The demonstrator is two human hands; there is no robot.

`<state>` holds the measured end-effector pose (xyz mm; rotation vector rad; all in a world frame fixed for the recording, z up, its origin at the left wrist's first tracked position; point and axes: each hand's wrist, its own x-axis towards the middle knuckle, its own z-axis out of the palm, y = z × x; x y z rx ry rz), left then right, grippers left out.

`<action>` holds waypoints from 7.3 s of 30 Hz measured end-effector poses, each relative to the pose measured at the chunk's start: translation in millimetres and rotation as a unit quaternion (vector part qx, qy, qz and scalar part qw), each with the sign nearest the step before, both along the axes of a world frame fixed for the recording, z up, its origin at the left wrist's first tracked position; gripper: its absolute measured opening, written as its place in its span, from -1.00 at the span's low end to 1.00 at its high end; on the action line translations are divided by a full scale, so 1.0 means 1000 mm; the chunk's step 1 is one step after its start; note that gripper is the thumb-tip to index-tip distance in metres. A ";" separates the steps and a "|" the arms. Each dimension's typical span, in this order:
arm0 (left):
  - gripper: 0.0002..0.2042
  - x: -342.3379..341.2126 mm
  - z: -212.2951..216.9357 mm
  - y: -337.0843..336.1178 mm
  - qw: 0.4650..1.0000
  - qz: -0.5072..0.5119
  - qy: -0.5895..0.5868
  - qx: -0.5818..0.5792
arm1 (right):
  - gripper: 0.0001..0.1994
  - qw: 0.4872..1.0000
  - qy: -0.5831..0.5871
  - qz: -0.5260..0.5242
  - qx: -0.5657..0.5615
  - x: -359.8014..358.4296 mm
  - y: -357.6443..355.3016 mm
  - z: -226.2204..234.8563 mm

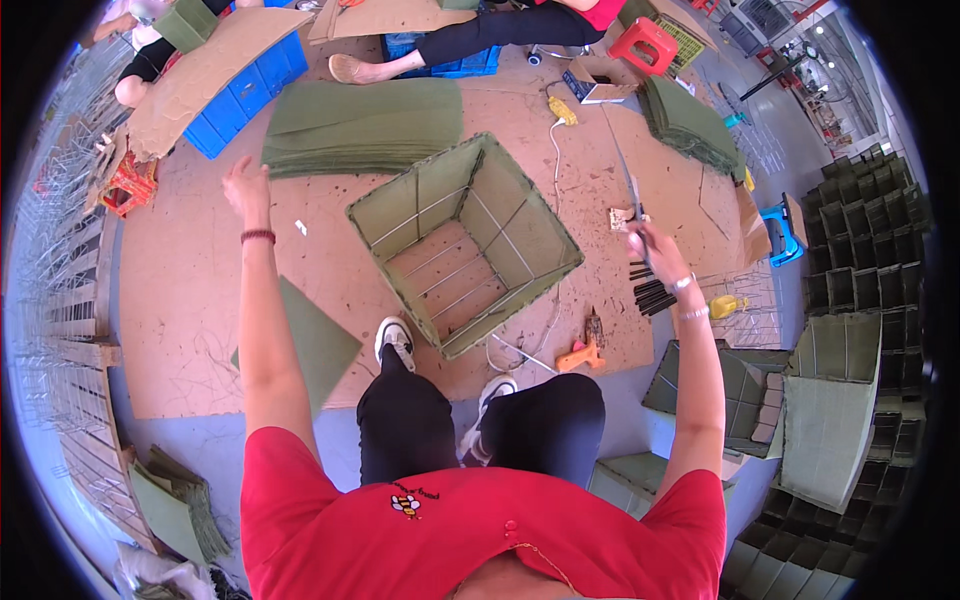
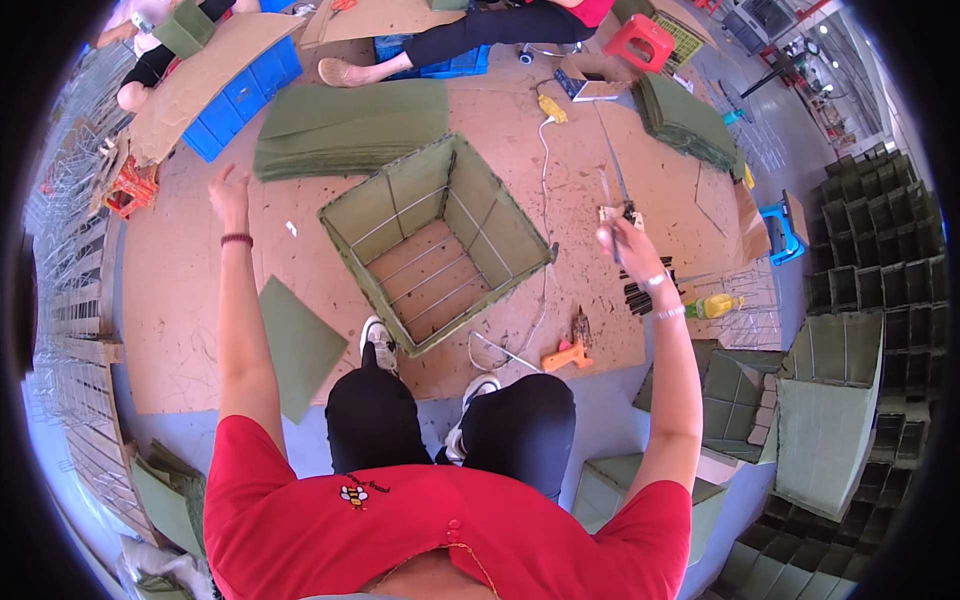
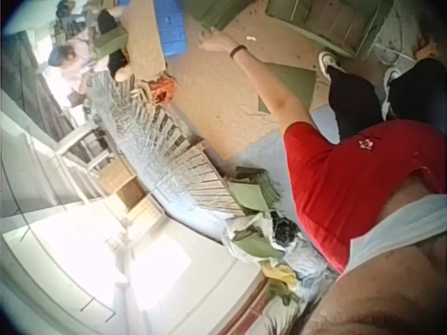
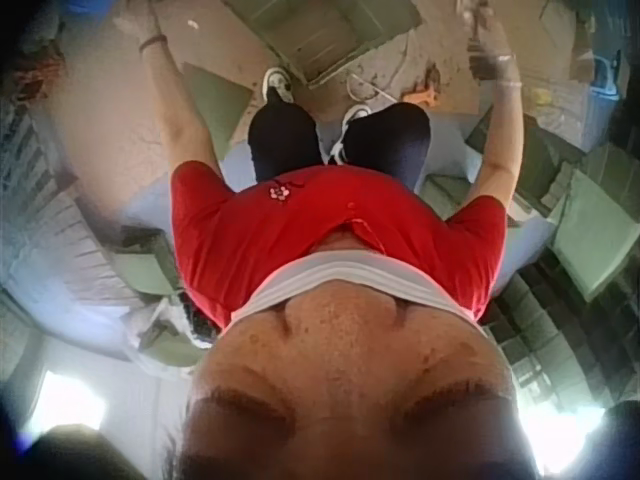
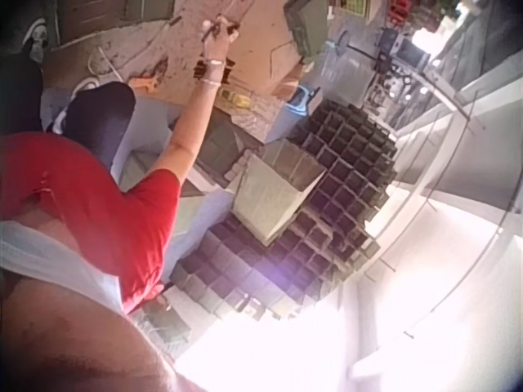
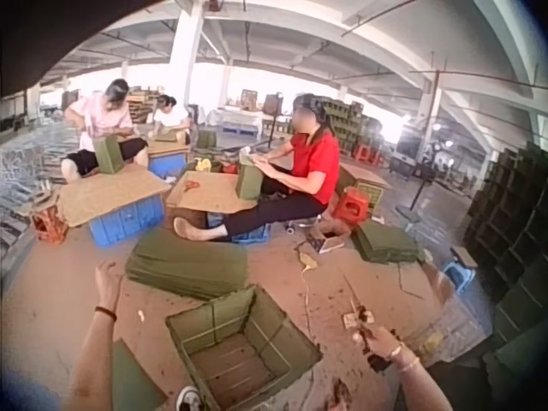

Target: Assembling green fabric bins using a hot glue gun and wire frames in a manufacturing setting.

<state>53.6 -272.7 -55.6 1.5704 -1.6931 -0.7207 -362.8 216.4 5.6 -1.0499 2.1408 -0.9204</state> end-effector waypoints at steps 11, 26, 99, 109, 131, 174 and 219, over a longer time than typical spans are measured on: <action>-0.78 -0.118 0.035 0.121 0.657 -0.511 -0.291 -0.471 | -0.56 0.989 -0.094 -0.103 -0.039 0.071 0.121 -0.046; -0.89 -0.125 0.037 0.117 0.584 -0.578 -0.269 -0.502 | -0.56 0.968 -0.163 -0.176 -0.069 0.100 0.169 -0.039; -0.90 -0.093 -0.015 0.221 0.865 -0.327 -0.301 -0.231 | -0.50 0.945 0.200 0.239 0.100 0.138 -0.177 0.010; -0.80 -0.086 -0.014 0.229 0.890 -0.361 -0.216 -0.173 | -0.54 0.847 0.304 0.362 0.244 0.193 -0.249 0.047; -0.80 -0.044 0.034 0.223 0.897 -0.419 0.083 0.111 | -0.51 0.876 0.199 0.370 0.235 0.147 -0.204 0.053; -0.58 -0.123 0.012 0.162 0.529 -0.621 -0.557 0.156 | -0.55 0.966 -0.203 -0.094 -0.126 0.128 0.054 -0.019; -0.82 -0.099 0.035 0.183 0.593 -0.727 -0.176 0.299 | -0.56 0.997 -0.059 0.052 -0.025 0.185 0.065 0.030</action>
